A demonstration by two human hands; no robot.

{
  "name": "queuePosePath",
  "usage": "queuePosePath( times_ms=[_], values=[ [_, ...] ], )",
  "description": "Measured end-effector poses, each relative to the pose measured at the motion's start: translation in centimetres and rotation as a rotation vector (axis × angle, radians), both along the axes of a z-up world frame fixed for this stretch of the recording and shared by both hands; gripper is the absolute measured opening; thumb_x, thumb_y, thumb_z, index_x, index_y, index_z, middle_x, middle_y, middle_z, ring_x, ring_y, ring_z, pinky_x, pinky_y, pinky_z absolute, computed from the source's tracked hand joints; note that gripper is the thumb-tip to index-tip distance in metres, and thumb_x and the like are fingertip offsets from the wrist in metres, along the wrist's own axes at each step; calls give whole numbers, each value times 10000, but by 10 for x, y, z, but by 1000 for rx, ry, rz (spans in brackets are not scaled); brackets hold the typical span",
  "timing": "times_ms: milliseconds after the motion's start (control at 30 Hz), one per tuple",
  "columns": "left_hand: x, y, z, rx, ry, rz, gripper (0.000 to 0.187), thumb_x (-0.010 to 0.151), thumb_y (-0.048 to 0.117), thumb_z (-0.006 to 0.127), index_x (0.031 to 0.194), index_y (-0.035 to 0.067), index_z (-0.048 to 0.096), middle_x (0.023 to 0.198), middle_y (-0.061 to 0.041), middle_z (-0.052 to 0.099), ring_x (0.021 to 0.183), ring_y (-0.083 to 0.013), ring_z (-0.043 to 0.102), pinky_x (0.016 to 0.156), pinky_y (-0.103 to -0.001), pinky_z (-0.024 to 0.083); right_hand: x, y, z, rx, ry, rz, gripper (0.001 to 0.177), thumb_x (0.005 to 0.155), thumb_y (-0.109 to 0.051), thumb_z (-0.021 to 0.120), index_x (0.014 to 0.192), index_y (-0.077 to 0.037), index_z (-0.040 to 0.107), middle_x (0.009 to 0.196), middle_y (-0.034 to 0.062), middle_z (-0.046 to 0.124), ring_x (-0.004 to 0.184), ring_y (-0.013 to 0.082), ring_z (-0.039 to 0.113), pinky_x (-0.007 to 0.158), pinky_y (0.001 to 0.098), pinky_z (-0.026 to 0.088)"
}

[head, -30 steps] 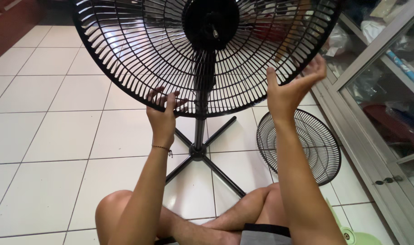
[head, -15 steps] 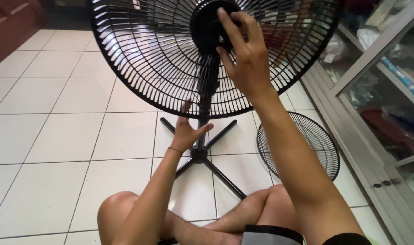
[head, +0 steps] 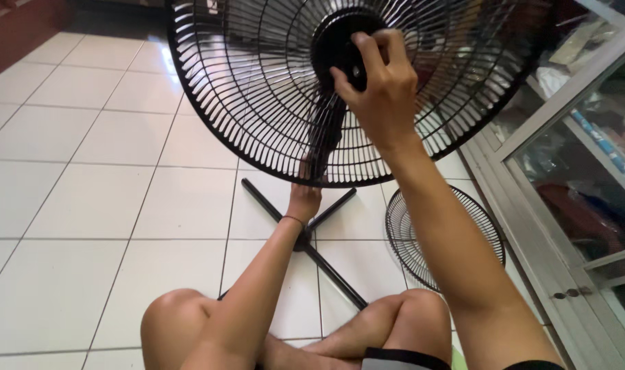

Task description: The person assembles a standing electric fan by attaching the motor head to the stand, securing the front and rear wire cages, and installing the fan blades onto the central hub.

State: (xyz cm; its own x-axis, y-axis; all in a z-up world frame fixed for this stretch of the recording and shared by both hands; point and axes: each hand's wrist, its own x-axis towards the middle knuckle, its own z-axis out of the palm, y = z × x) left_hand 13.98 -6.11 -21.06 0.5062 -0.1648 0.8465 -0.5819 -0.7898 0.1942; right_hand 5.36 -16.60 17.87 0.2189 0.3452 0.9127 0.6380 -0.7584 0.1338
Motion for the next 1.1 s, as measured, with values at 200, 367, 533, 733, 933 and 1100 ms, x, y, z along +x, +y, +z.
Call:
queuePosePath(
  times_ms=[200,367,533,733,933,1100],
  values=[
    [-5,-1,6,15,140,-15,396,940,69,575,1333,27,585,1573,-310,343,1485,-476,306,1148,-532,357,-6,-11,14,-265,-16,12,499,798,-7,861,1267,-51,695,1292,111,575,1176,308,567,983,395,570],
    [-16,-4,25,-245,227,-140,444,1011,137,591,1412,-37,513,1581,-257,354,1403,-434,388,1143,-498,375,-9,-16,25,-459,-39,-6,340,882,50,781,1179,-103,717,1324,29,627,1311,284,532,1096,383,543],
    [-19,-1,37,-132,172,-75,336,1003,134,585,1325,73,510,1616,-250,318,1440,-418,379,1148,-470,377,-11,-23,30,-520,-135,-4,373,929,13,769,1278,-108,715,1310,-2,655,1280,233,533,1119,433,442],
    [-19,1,34,-151,135,-95,440,1017,134,577,1422,-11,482,1599,-281,289,1457,-460,323,1181,-531,329,-11,-22,15,-337,-68,-18,555,814,-44,870,1334,-104,685,1344,42,603,1252,282,530,1067,435,477],
    [-16,2,26,-40,141,-57,285,1015,119,585,1297,81,564,1601,-284,299,1486,-440,284,1170,-537,330,-4,-19,8,-136,-4,8,648,801,-148,973,1325,-29,612,1265,121,552,1173,288,541,991,393,540],
    [-16,4,20,24,40,3,292,998,96,587,1287,63,608,1603,-270,292,1518,-427,263,1210,-539,321,-6,-14,6,-5,204,-2,546,875,-164,963,1229,11,587,1167,156,541,1041,286,593,898,386,552]
  ],
)
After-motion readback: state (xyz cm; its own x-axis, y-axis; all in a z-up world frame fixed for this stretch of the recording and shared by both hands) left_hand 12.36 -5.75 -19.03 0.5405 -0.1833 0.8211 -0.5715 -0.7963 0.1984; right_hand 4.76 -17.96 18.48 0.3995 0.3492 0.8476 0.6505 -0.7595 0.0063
